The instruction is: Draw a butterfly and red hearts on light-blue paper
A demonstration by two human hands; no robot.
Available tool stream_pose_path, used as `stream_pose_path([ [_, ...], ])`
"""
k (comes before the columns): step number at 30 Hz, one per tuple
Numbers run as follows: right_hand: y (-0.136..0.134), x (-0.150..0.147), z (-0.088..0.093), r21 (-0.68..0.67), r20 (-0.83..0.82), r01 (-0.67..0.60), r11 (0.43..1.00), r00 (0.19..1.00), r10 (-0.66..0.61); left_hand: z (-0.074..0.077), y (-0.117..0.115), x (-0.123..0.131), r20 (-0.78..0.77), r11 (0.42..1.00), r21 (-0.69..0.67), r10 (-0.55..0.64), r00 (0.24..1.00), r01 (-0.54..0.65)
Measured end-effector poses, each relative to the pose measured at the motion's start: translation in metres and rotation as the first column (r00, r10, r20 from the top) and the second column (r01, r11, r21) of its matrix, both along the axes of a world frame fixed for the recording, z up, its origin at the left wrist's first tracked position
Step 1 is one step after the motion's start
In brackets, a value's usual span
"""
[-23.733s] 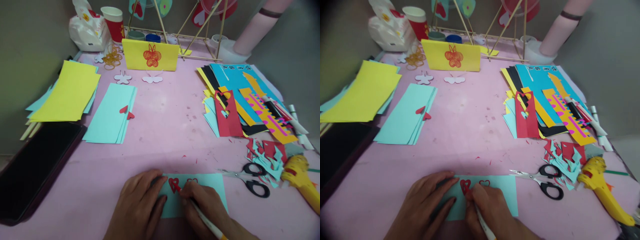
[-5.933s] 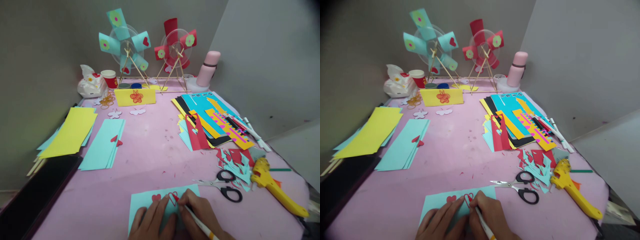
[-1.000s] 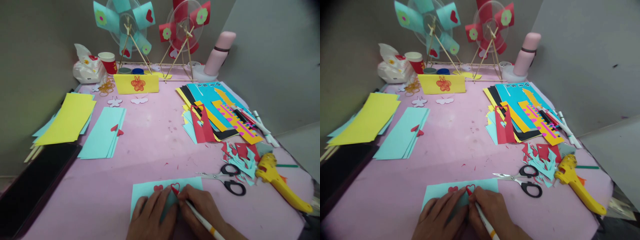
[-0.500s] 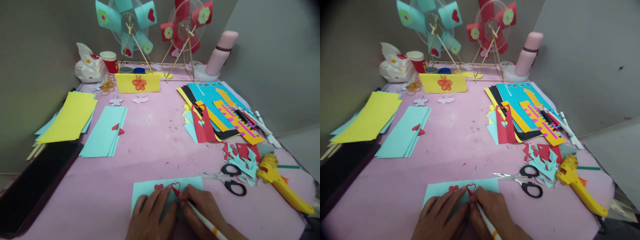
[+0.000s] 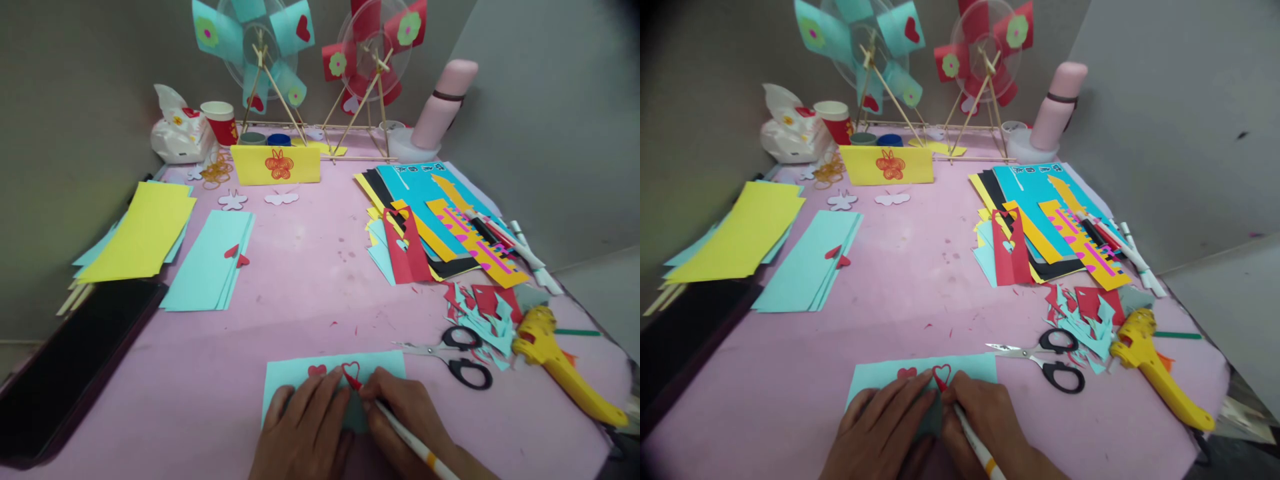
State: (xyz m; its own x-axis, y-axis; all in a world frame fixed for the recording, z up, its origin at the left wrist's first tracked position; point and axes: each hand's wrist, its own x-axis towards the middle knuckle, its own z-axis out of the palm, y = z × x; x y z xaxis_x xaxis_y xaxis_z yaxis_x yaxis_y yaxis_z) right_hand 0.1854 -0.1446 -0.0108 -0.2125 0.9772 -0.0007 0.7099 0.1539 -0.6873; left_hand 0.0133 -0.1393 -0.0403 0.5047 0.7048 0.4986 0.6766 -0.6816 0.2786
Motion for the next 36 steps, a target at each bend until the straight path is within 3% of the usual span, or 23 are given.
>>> stream_pose_path([
  [5,-0.0006,0.002,-0.0002,-0.004,-0.008,-0.008,1.0,1.0,0.008,0.0002,0.0003,-0.0002,0.041,0.998,0.057,0.001,0.999,-0.003],
  [15,-0.0022,0.0027,-0.0044,0.029,0.025,-0.01,1.0,1.0,0.01,0.0073,-0.0003,0.0008,0.006,1.0,0.009,0.005,1.0,-0.005],
  [23,-0.0031,0.005,-0.0032,0.012,-0.038,-0.04,0.999,0.998,0.04,0.0029,0.0009,0.0012,0.054,0.998,0.057,-0.002,0.999,-0.001],
  [27,-0.0033,0.0053,-0.0027,0.009,-0.073,-0.046,0.999,0.996,0.047,0.0043,0.0,0.0004,0.011,1.0,-0.005,0.0,1.0,0.0],
  [31,-0.004,0.0058,-0.0049,0.01,-0.061,-0.031,0.999,0.998,0.031,0.0051,-0.0006,0.0006,0.037,0.999,0.037,-0.004,0.999,0.002],
  [36,-0.0047,0.0064,-0.0066,0.021,-0.053,-0.024,0.999,0.998,0.026,0.0084,0.0001,0.0008,0.01,0.999,-0.044,-0.002,1.0,0.002],
])
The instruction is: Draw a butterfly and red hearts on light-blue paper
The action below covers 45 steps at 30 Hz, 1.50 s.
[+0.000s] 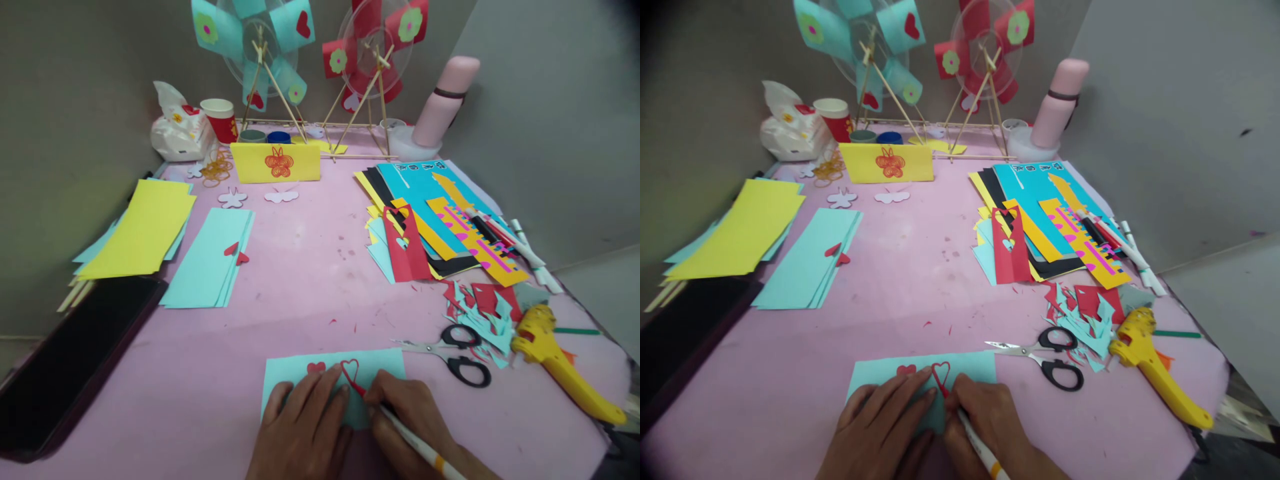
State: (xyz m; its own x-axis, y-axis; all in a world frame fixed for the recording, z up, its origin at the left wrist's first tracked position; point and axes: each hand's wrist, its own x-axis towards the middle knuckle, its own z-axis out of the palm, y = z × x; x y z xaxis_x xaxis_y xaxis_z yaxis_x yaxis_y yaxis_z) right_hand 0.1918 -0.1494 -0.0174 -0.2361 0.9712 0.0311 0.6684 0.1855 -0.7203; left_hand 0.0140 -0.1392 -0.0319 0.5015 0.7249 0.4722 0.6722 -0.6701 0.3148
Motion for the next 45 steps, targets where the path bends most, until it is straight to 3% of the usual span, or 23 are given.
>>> stream_pose_path([
  [6,0.0003,-0.0003,0.0027,-0.03,-0.035,0.0,1.0,0.999,-0.001,-0.004,0.0005,-0.0006,0.025,0.998,0.062,0.003,1.0,-0.004],
  [17,-0.0003,-0.0011,0.0023,-0.064,-0.061,0.027,0.998,0.998,-0.031,-0.0004,0.0005,-0.0007,0.004,1.0,0.02,-0.005,1.0,0.005],
  [24,-0.0025,0.001,0.0015,0.011,-0.11,0.122,0.992,0.987,-0.12,-0.0009,-0.0001,-0.0007,-0.005,1.0,0.005,-0.004,1.0,0.004],
  [41,0.0041,-0.0042,0.0023,0.014,0.002,0.105,0.994,0.995,-0.105,-0.0016,0.0023,0.0008,-0.051,1.0,-0.029,-0.004,0.999,0.003],
  [45,0.0041,-0.0047,-0.0003,0.038,0.006,0.097,0.995,0.995,-0.097,-0.0025,0.0013,0.0001,-0.018,1.0,0.027,-0.001,1.0,0.002],
])
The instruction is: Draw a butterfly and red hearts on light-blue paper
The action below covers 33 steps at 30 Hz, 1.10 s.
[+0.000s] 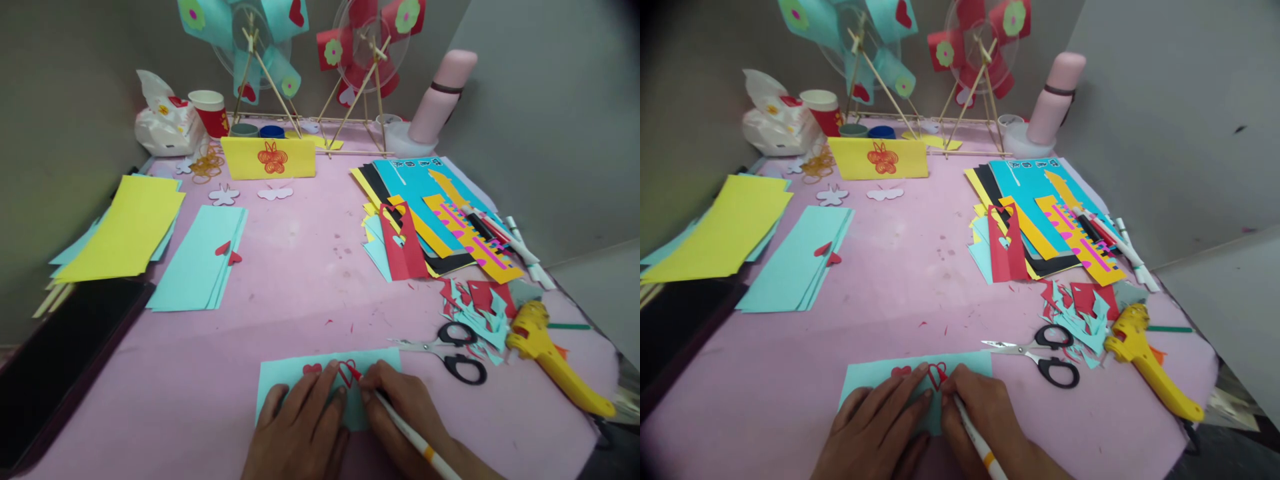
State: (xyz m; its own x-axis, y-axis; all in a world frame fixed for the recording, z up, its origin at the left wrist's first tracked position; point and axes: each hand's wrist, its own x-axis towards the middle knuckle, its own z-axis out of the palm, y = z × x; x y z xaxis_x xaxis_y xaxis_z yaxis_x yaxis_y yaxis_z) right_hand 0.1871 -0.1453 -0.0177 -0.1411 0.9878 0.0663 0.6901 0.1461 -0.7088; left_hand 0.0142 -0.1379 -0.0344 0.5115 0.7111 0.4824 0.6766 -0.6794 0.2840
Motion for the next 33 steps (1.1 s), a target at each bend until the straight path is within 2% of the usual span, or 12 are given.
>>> stream_pose_path([
  [13,-0.0001,-0.001,-0.0022,0.068,0.056,0.019,0.997,0.998,-0.023,0.0001,-0.0001,-0.0004,-0.004,0.999,-0.033,0.015,1.0,-0.015],
  [23,-0.0003,-0.0022,0.0021,0.061,0.076,0.06,0.996,0.995,-0.065,-0.0089,-0.0008,-0.0014,0.02,1.0,0.008,0.002,1.0,-0.002],
  [33,-0.0001,-0.0029,0.0009,0.094,0.094,0.076,0.993,0.992,-0.084,-0.0015,0.0006,-0.001,0.029,1.0,0.008,0.003,1.0,-0.003],
])
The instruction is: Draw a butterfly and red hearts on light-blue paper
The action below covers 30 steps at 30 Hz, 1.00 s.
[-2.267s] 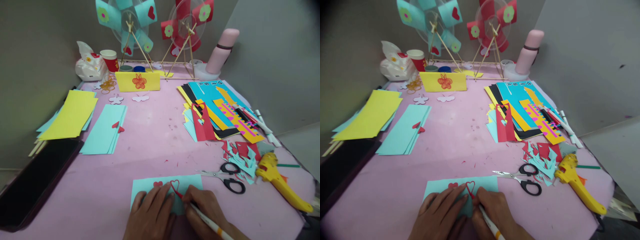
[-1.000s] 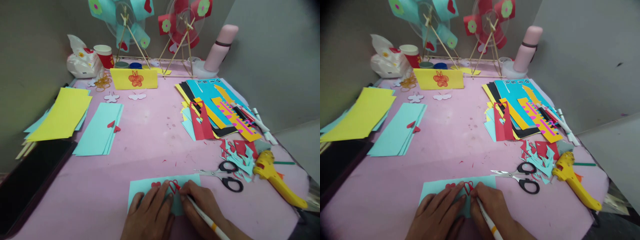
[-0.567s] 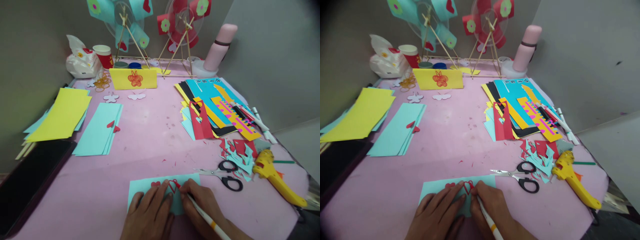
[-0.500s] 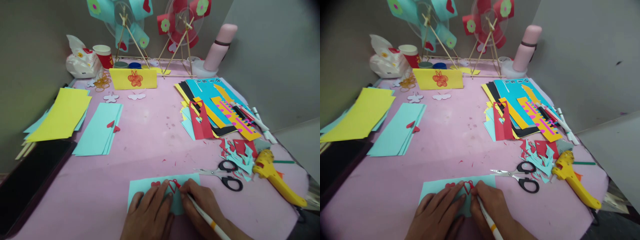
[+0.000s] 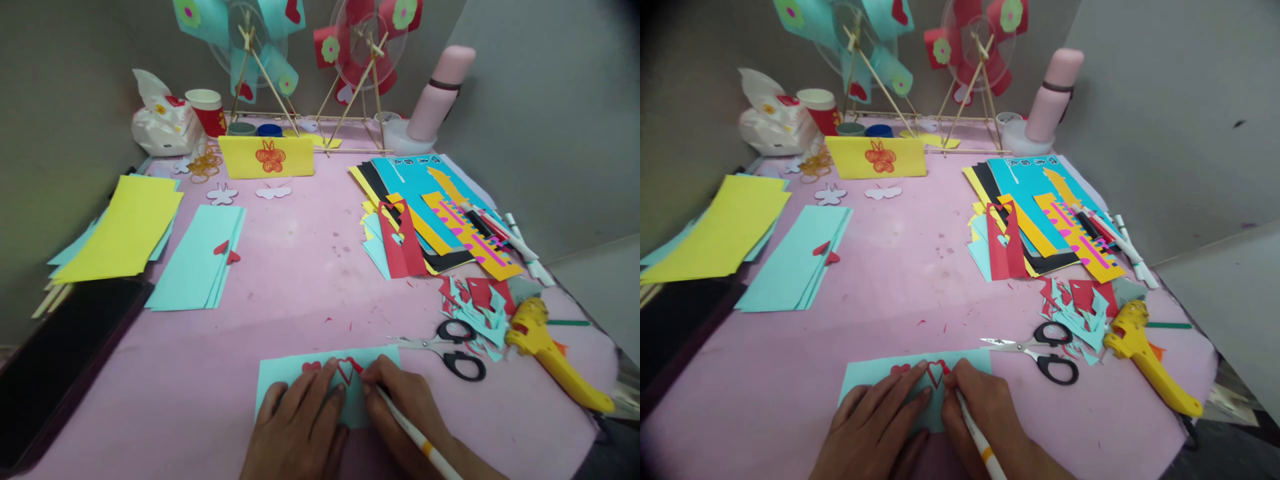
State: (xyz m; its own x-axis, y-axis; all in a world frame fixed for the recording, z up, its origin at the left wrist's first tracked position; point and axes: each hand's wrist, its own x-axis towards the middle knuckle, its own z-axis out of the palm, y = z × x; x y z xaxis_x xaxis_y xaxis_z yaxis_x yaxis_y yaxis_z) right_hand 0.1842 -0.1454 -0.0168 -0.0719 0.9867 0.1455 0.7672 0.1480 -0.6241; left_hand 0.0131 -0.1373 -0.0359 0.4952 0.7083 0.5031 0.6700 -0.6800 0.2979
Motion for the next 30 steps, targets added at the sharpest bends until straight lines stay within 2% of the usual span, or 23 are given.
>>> stream_pose_path([
  [5,-0.0009,0.0003,-0.0013,-0.005,0.007,0.019,1.0,1.0,-0.019,0.0037,-0.0029,-0.001,-0.046,0.997,-0.076,0.001,0.999,-0.004],
  [11,-0.0014,0.0003,-0.0012,0.001,0.0,0.027,1.0,1.0,-0.027,-0.0012,-0.0001,-0.0007,-0.007,1.0,0.019,0.005,1.0,-0.005],
  [21,-0.002,0.0017,-0.0004,0.007,-0.023,0.002,1.0,1.0,-0.002,-0.0015,-0.0004,-0.0004,0.004,1.0,0.007,-0.004,1.0,0.004],
  [25,-0.0015,0.0021,0.0004,0.013,-0.016,-0.003,1.0,1.0,0.003,-0.0009,-0.0026,-0.0017,-0.078,0.998,-0.059,-0.012,0.997,0.007],
  [30,-0.0013,0.0035,0.0018,-0.001,-0.026,-0.017,1.0,1.0,0.017,-0.0027,-0.0043,-0.0032,-0.087,0.999,-0.051,-0.007,0.996,0.002],
])
